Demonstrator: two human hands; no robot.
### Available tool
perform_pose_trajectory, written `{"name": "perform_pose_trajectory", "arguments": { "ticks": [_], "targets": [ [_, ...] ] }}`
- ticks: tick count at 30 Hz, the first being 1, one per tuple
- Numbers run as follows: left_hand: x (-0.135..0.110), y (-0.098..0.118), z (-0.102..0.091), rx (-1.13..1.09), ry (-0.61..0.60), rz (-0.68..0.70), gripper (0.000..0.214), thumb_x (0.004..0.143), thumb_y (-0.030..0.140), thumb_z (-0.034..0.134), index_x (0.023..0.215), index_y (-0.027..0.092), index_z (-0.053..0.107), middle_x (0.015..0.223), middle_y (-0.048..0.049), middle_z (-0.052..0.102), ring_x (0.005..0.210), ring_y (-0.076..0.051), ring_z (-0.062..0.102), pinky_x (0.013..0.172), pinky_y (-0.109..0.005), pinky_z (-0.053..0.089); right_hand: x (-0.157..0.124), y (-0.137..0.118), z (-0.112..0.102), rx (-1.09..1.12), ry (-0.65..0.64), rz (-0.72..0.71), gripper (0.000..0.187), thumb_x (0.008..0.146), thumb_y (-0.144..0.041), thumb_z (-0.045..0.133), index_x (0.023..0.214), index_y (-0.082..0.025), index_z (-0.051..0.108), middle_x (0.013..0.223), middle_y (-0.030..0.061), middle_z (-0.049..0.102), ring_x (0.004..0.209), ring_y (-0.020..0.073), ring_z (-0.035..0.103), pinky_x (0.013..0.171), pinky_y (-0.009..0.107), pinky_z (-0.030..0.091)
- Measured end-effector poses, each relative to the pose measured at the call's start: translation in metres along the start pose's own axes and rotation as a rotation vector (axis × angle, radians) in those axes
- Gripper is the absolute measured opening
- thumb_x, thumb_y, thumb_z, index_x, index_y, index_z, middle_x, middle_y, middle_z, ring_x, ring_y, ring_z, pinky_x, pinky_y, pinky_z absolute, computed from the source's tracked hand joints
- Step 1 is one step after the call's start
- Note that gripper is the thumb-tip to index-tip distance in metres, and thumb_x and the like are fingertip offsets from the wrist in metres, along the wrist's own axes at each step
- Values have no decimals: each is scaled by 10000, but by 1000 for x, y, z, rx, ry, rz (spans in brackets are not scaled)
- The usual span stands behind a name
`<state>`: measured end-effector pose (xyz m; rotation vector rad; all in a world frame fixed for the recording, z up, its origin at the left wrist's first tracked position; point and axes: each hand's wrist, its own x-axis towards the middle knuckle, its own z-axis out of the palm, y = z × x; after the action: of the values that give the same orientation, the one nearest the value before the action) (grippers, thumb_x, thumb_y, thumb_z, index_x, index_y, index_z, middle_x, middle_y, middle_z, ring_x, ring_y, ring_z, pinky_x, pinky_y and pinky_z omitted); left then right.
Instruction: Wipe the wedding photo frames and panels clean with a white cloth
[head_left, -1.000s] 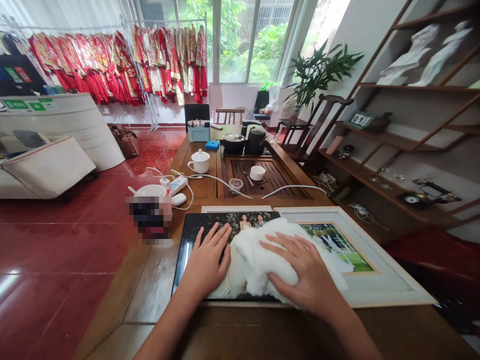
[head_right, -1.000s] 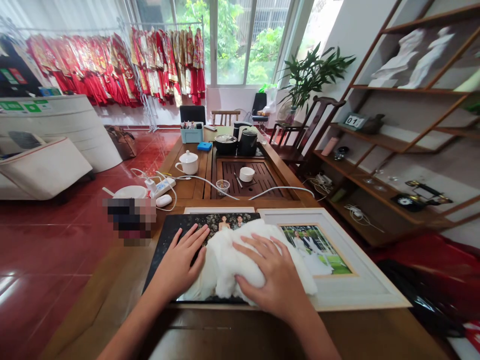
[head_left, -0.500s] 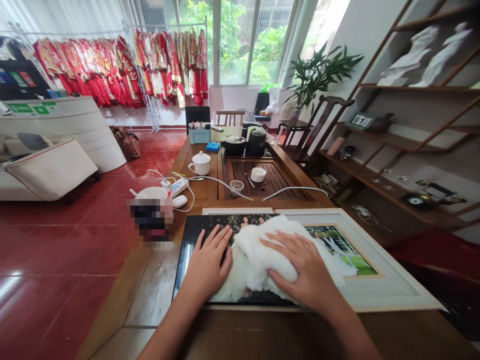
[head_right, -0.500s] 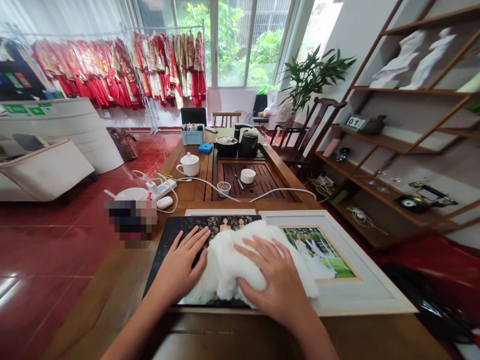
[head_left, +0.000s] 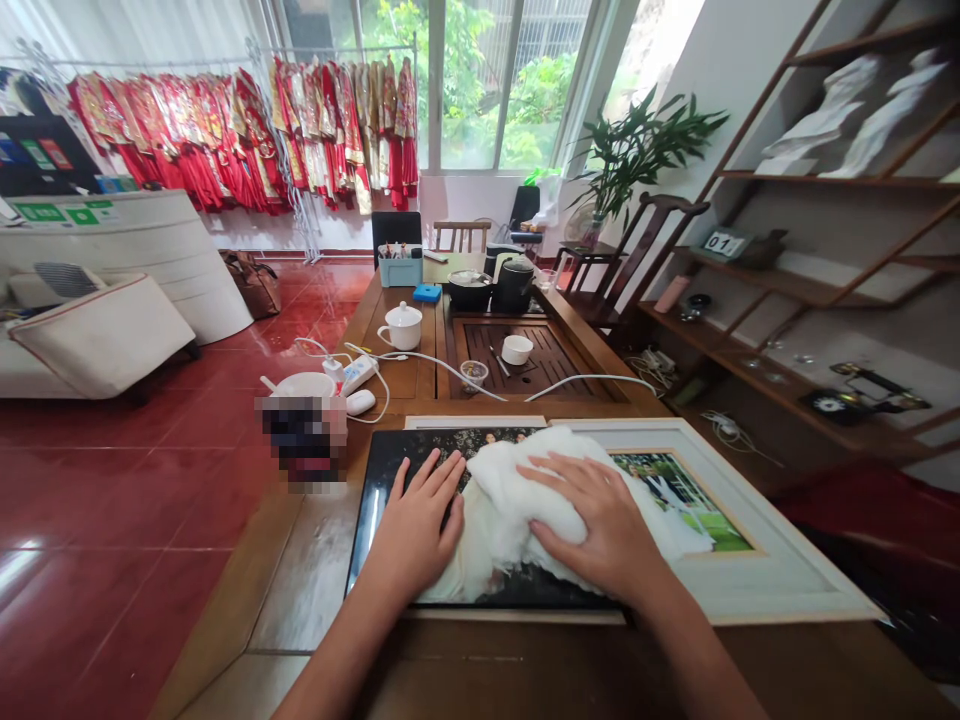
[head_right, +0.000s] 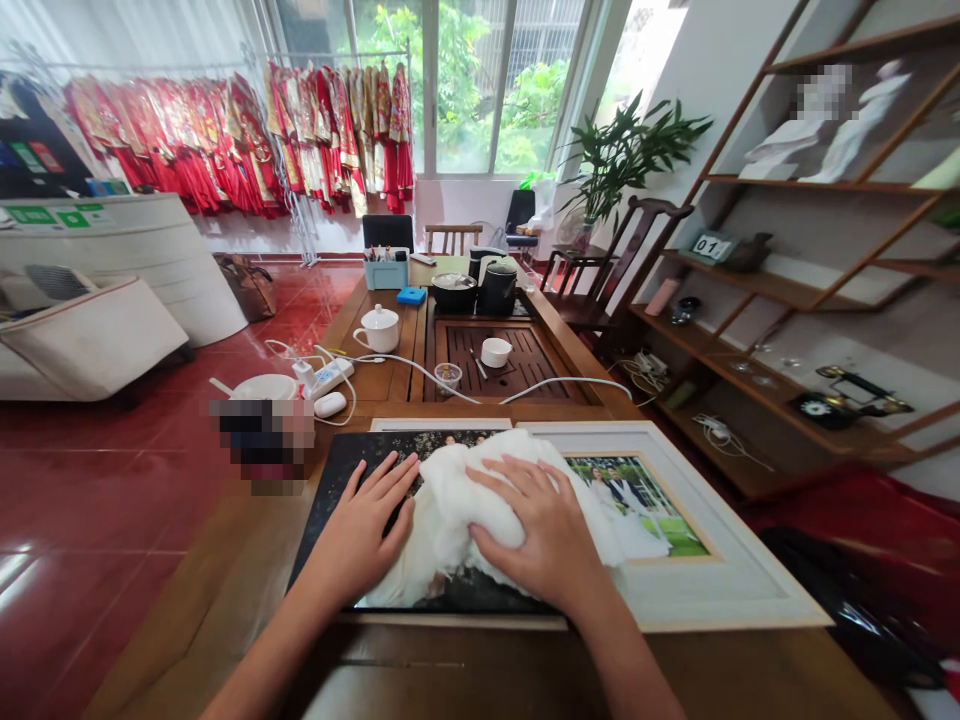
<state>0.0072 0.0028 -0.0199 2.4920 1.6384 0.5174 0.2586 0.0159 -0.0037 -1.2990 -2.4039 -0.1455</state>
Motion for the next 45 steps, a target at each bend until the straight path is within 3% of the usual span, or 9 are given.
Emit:
{"name": "perform_pose_trajectory", "arguments": {
  "ticks": [6,14,18,27,32,41,45],
  "targets": [
    [-1,0,0,5,18,4,494,982,243,382,1476,237,371,1532,-2,376,1436,-237,306,1165,-570,241,19,4,4,27,26,23,474,844,-450,576,1302,-328,557,1318,29,605,1216,283,526,1026,514,322],
    [0,1,0,16,32,1,477,977,246,395,1454,241,414,1517,-14,407,1427,-238,326,1162,-555,262,-31,-15,-5,-11,15,-22,581,799,-446,622,1362,-355,507,1357,23,574,1227,286,520,1038,496,299],
    [0,0,1,11,32,12,479,982,243,388,1460,239,402,1515,-17,413,1428,-243,324,1159,-568,260,-42,-19,-9,-25,-1,-37,593,797,-453,627,1369,-364,496,1370,14,564,1234,292,516,1045,501,284],
    [-2,-1,2,6,37,27,477,981,232,387,1458,242,402,1518,-21,408,1430,-252,318,1155,-586,250,7,-3,-1,22,17,24,517,812,-443,598,1318,-342,561,1309,36,612,1192,288,544,1005,505,354],
    [-2,-1,3,10,48,16,498,978,233,391,1475,235,373,1520,-20,406,1432,-243,315,1162,-569,246,20,1,5,31,17,47,479,837,-448,578,1299,-323,567,1312,33,609,1208,281,532,1028,515,322],
    [0,2,-2,7,20,-10,476,980,246,387,1456,239,400,1525,-7,395,1431,-235,317,1165,-558,252,-33,-17,-4,-38,8,3,584,813,-468,612,1373,-353,492,1373,24,563,1243,292,510,1034,507,301],
    [0,3,-2,-2,11,10,469,985,246,381,1454,241,401,1529,-4,387,1437,-232,304,1171,-560,235,-41,-18,-8,-44,6,-12,592,808,-473,614,1376,-365,488,1371,17,564,1230,292,520,1032,504,299]
  ]
}}
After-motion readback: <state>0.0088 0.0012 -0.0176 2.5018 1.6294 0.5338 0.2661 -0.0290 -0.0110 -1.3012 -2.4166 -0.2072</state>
